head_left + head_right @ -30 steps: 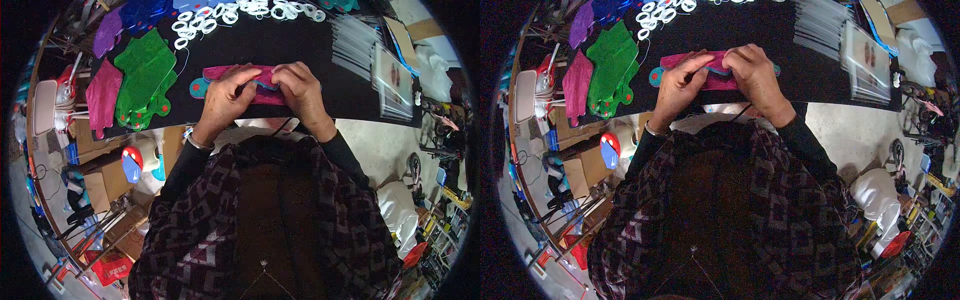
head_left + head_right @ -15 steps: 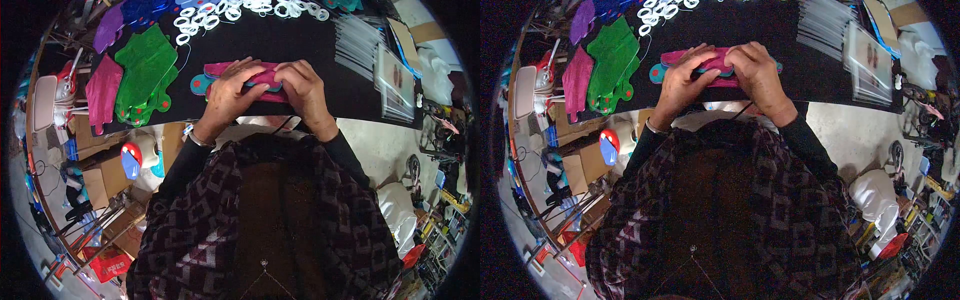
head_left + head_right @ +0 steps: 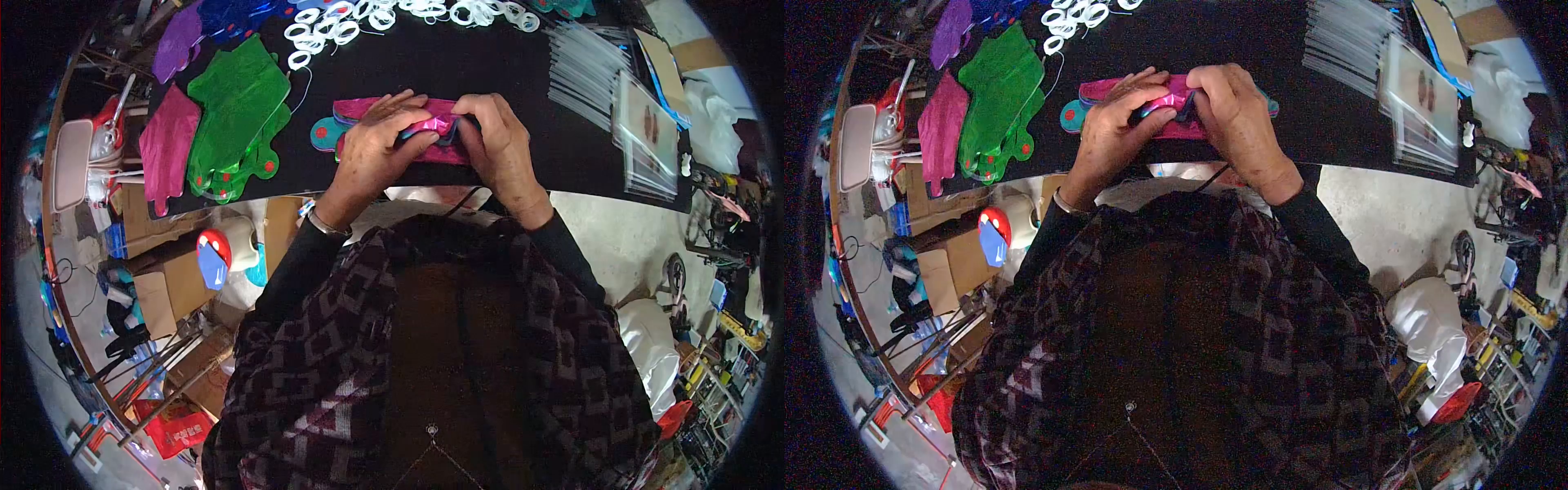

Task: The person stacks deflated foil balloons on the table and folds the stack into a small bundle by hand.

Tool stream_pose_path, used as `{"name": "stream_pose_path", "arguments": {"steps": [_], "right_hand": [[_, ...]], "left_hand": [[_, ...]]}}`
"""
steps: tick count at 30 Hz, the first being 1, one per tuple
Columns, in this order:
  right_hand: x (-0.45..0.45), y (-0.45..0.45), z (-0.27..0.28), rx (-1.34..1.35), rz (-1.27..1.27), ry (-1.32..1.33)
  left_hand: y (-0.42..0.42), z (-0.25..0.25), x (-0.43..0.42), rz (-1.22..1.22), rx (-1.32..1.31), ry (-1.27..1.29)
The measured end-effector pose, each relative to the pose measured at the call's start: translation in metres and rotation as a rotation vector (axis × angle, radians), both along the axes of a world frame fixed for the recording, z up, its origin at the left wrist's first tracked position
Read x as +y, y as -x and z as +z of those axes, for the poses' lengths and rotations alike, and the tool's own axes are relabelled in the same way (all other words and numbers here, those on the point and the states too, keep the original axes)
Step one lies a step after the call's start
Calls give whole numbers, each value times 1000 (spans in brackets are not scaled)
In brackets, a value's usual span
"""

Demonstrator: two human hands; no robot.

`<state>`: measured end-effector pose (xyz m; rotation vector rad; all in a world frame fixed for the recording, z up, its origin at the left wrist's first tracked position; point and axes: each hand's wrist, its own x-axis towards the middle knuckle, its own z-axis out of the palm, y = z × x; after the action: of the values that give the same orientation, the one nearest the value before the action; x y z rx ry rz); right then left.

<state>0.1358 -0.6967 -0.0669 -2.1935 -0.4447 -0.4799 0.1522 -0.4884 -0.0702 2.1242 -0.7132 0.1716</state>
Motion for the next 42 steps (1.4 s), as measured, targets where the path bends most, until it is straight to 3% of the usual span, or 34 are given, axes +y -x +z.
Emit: {"name": "stream_pose_path", "arguments": {"steps": [10, 24, 34, 42], "right_hand": [[-7, -10, 1, -61, 152, 170], [-6, -6, 4, 66, 126, -124], [-8, -17, 9, 212, 139, -121], [-8, -14, 3, 125, 111, -11]], "left_hand": [[-2, -1, 1, -18, 10, -8], [3, 16, -2, 2, 93, 9], [0, 1, 2, 23, 47, -21], [-2, 1, -2, 76, 43, 44]]}}
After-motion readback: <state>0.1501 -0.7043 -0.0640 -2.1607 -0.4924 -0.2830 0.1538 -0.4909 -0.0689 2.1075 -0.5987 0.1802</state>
